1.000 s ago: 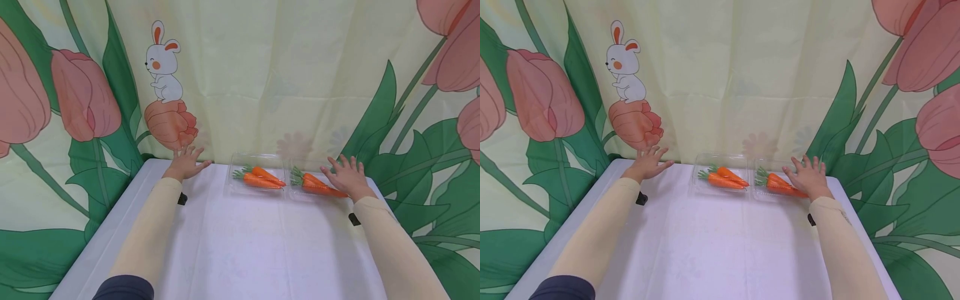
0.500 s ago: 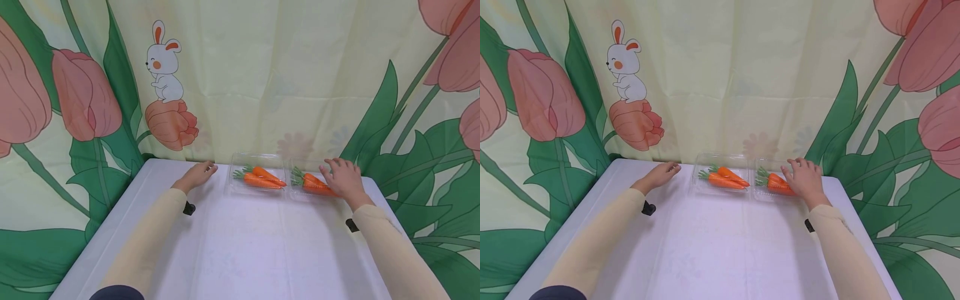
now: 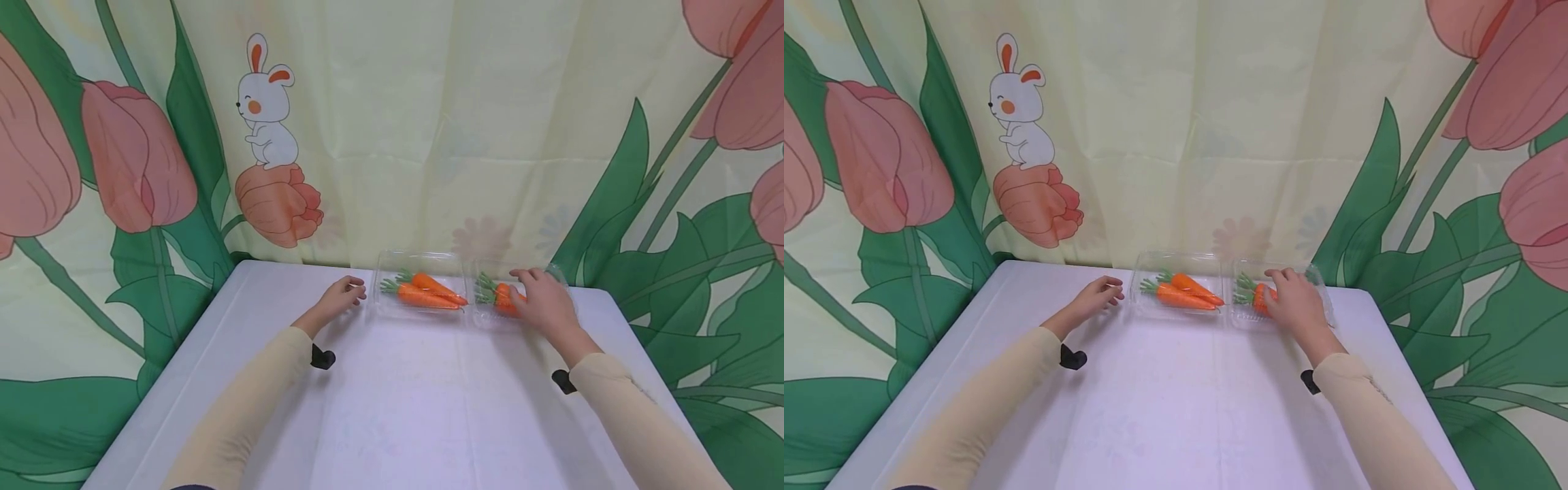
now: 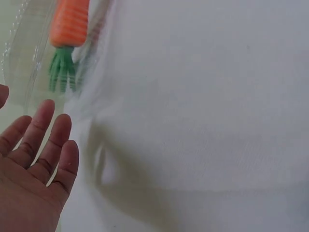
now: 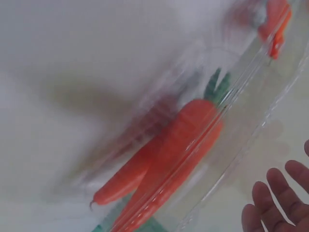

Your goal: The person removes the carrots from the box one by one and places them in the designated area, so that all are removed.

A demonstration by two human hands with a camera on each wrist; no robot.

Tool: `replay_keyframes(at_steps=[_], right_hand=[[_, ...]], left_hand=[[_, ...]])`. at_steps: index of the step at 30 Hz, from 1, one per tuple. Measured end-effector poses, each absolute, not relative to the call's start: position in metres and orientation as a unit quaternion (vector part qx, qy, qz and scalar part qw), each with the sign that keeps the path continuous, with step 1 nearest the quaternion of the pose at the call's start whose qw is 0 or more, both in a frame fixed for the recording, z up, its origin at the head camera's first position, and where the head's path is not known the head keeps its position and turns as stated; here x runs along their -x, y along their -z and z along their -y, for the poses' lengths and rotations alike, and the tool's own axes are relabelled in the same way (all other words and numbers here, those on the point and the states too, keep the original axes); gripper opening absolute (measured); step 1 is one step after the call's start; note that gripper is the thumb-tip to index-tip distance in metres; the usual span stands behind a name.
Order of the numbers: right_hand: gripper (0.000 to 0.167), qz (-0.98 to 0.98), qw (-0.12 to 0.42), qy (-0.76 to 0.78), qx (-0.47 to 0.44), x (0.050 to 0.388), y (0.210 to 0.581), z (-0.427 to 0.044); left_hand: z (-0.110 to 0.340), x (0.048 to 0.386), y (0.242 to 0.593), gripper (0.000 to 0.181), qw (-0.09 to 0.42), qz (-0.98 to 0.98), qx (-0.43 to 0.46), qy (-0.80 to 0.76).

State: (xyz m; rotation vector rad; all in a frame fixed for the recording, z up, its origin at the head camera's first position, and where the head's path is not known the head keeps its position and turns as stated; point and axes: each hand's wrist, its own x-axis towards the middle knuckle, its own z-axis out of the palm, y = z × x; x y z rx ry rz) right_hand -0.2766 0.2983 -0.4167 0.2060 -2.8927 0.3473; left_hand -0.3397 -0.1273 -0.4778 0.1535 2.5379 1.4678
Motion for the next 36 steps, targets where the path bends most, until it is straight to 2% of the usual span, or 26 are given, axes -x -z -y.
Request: replay_keyframes(at_steps=[10,19,27,36], right_hand=[[0.042,0.976,0.102,-0.184,-0.052,0.253,0.423,-0.266],[0.033,0.966,0.106,-0.232,-0.051,0.24,0.437,-0.252],[0.037,0.955,0.063,-0.289,-0.01,0.227,0.455,-0.242],[0.037,0.929,0.029,-0.368,0.027,0.217,0.466,-0.242]], left_hand=[[0.12,0.337,0.492,0.042,0.105,-0.811,-0.021,-0.576],[0.11,0.328,0.498,0.047,0.09,-0.793,-0.001,-0.603],[0.099,0.317,0.506,0.047,0.056,-0.765,0.02,-0.642],[0.097,0.305,0.511,0.039,0.018,-0.741,0.02,-0.671]])
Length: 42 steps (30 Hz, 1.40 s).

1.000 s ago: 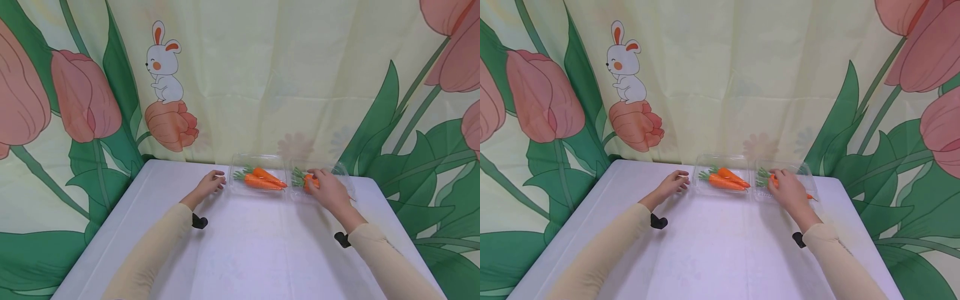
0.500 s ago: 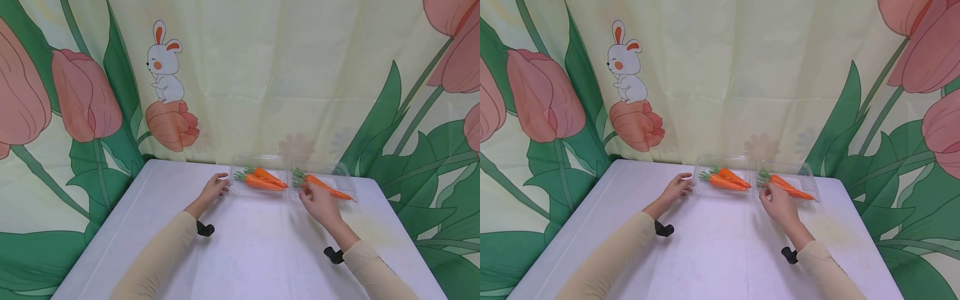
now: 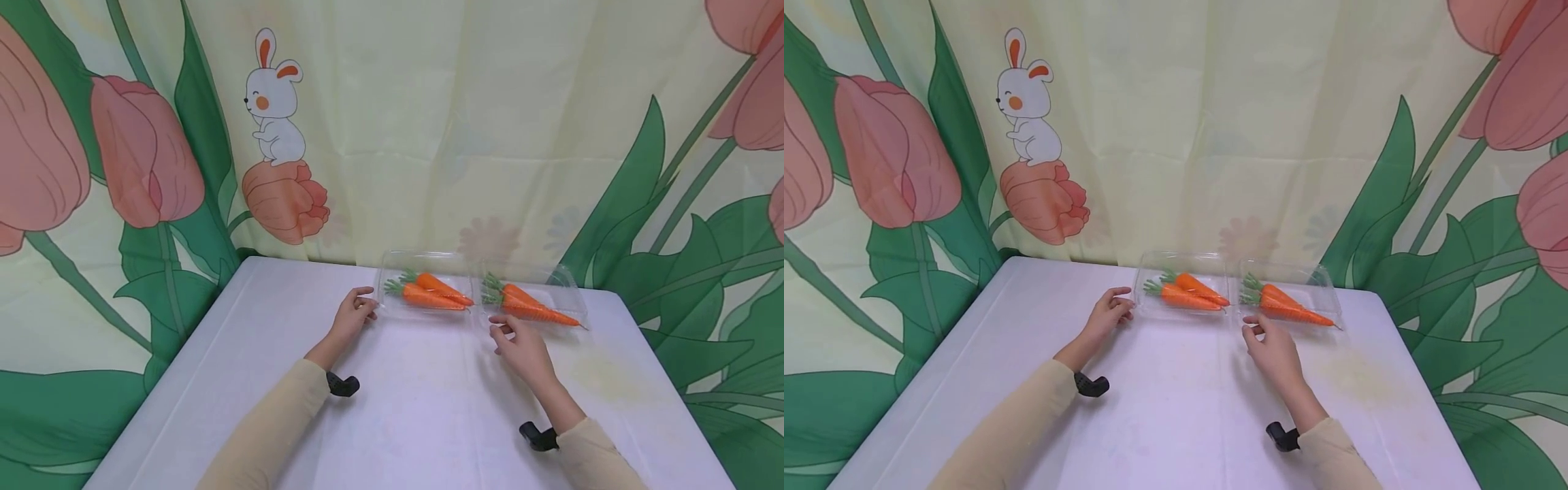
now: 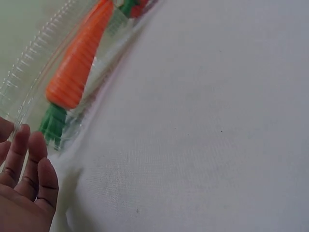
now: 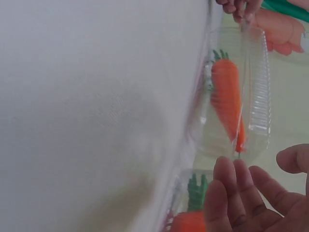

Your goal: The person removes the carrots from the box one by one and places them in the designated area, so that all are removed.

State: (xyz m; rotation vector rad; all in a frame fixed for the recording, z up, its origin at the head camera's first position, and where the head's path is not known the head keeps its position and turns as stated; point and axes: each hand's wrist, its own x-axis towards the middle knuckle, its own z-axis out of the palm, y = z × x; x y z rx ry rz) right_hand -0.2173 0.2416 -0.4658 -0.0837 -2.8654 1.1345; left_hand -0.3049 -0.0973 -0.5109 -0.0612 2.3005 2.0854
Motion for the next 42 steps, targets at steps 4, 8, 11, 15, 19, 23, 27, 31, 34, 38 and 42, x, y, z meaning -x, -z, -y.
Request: replay_keyframes(at_steps=[4,8,11,15,19,23,27,31,34,38,42], right_hand=[[0.037,0.918,0.013,-0.394,0.039,0.212,0.47,-0.242],[0.037,0.915,0.003,-0.401,0.051,0.207,0.473,-0.24],[0.037,0.915,-0.005,-0.399,0.061,0.203,0.475,-0.239],[0.04,0.911,-0.023,-0.403,0.078,0.2,0.48,-0.235],[0.042,0.902,-0.046,-0.419,0.09,0.196,0.486,-0.231],[0.043,0.89,-0.059,-0.442,0.094,0.191,0.489,-0.227],[0.041,0.878,-0.061,-0.464,0.096,0.184,0.491,-0.223],[0.039,0.87,-0.066,-0.478,0.098,0.177,0.492,-0.217],[0.04,0.864,-0.074,-0.489,0.095,0.172,0.49,-0.211],[0.041,0.857,-0.08,-0.501,0.096,0.167,0.487,-0.206],[0.04,0.849,-0.079,-0.514,0.096,0.161,0.486,-0.206]], left_hand=[[0.102,0.299,0.513,0.037,0.007,-0.743,0.025,-0.668],[0.107,0.29,0.515,0.036,0.001,-0.747,0.033,-0.664],[0.112,0.283,0.516,0.035,-0.002,-0.75,0.026,-0.661],[0.117,0.271,0.519,0.034,-0.005,-0.751,0.017,-0.66],[0.121,0.258,0.52,0.034,0.0,-0.753,0.019,-0.657],[0.124,0.248,0.519,0.035,0.011,-0.757,0.018,-0.653],[0.123,0.236,0.518,0.035,0.016,-0.757,0.015,-0.653],[0.122,0.221,0.521,0.038,0.024,-0.739,0.022,-0.673],[0.121,0.21,0.521,0.039,0.024,-0.722,0.034,-0.691],[0.121,0.199,0.522,0.04,0.021,-0.707,0.046,-0.705],[0.121,0.192,0.522,0.042,0.023,-0.702,0.048,-0.711]])
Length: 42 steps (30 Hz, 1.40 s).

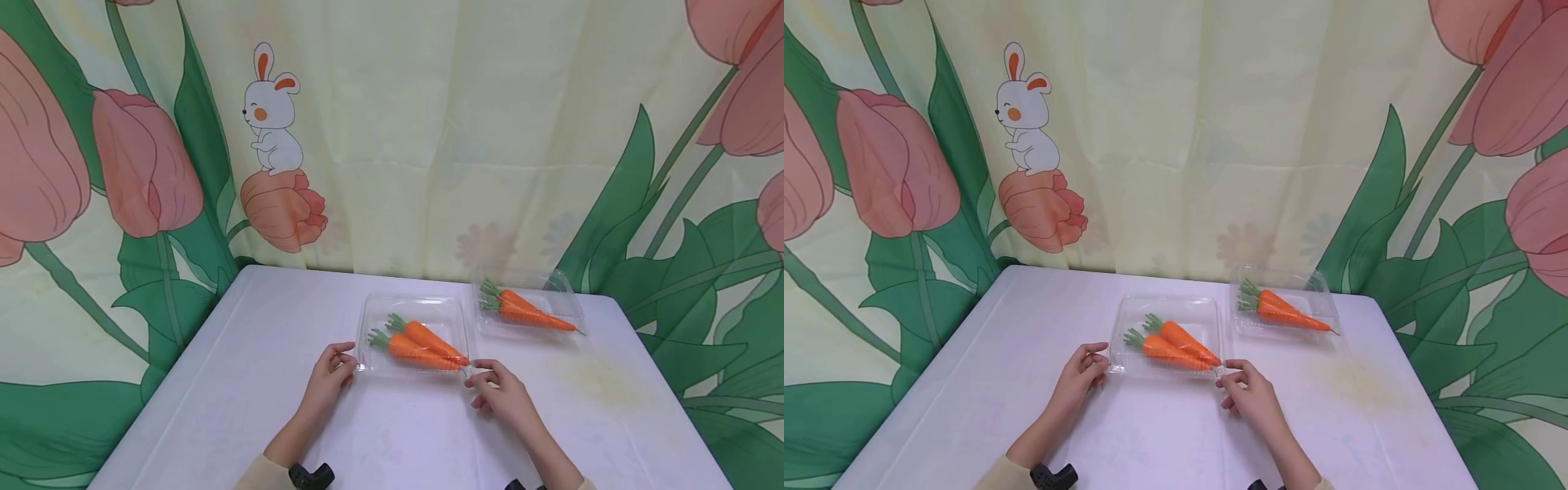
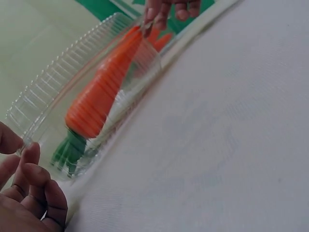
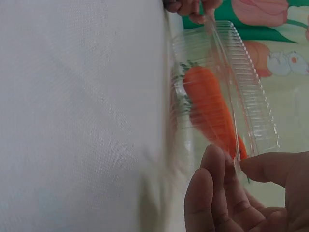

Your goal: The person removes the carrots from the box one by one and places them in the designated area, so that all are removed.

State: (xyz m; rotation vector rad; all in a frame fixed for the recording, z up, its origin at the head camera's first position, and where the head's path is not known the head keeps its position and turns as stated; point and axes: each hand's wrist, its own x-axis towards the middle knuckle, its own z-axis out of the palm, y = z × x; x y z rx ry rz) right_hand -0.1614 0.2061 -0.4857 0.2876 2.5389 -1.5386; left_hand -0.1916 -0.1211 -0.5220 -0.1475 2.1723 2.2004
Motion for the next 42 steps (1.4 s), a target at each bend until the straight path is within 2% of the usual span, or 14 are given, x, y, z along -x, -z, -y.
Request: replay_keyframes(at_steps=[9,23,31,37,42], right_hand=[[0.037,-0.809,0.087,0.572,-0.102,0.146,0.49,-0.21],[0.047,-0.775,0.125,0.609,-0.112,0.129,0.493,-0.221],[0.043,-0.765,0.143,0.621,-0.089,0.126,0.497,-0.223],[0.041,-0.748,0.14,0.644,-0.078,0.122,0.501,-0.223],[0.036,-0.753,0.109,0.642,-0.09,0.12,0.5,-0.22]], left_hand=[[0.121,0.184,0.523,0.048,0.037,-0.704,0.045,-0.708],[0.124,0.166,0.52,0.055,0.105,-0.675,0.04,-0.729],[0.126,0.157,0.514,0.072,0.111,-0.666,0.048,-0.736],[0.126,0.155,0.515,0.069,0.116,-0.658,0.061,-0.741],[0.125,0.152,0.514,0.062,0.112,-0.662,0.072,-0.738]])
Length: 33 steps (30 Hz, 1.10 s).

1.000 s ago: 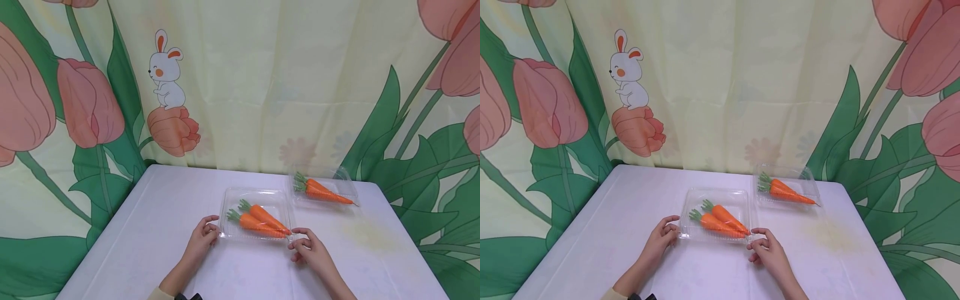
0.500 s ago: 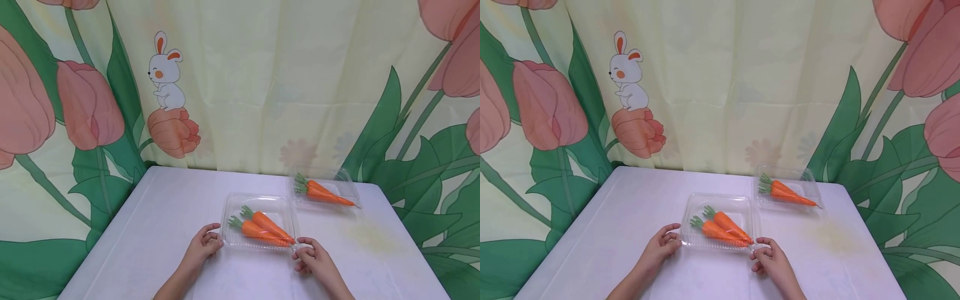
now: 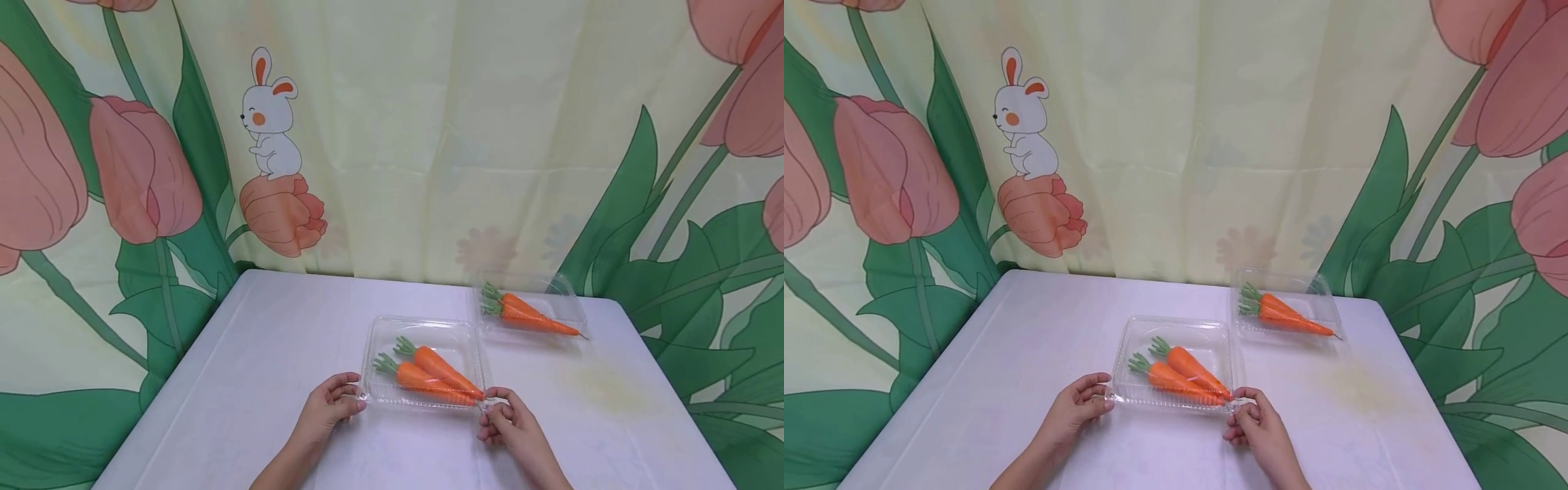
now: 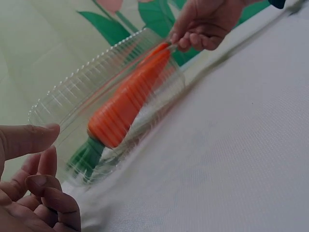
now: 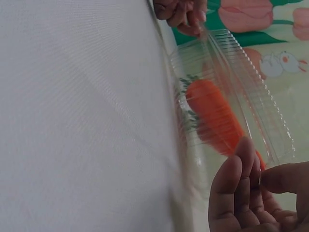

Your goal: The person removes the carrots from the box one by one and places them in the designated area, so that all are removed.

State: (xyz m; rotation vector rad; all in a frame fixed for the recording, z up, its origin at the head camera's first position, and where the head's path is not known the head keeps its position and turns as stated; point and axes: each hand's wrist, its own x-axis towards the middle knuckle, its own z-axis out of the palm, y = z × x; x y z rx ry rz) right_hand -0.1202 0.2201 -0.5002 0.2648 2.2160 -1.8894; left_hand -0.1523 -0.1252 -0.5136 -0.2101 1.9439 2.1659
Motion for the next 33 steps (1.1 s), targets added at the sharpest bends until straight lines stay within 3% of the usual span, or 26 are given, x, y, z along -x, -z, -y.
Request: replay_keyframes(at_steps=[10,19,33], right_hand=[[0.043,-0.758,0.087,0.63,-0.145,0.121,0.497,-0.213],[0.027,-0.785,0.055,0.601,-0.137,0.121,0.494,-0.207],[0.027,-0.798,0.066,0.579,-0.153,0.124,0.493,-0.208]], left_hand=[[0.127,0.15,0.514,0.055,0.099,-0.663,0.081,-0.738],[0.124,0.146,0.518,0.043,0.076,-0.681,0.076,-0.724],[0.117,0.142,0.525,0.034,0.048,-0.694,0.064,-0.716]])
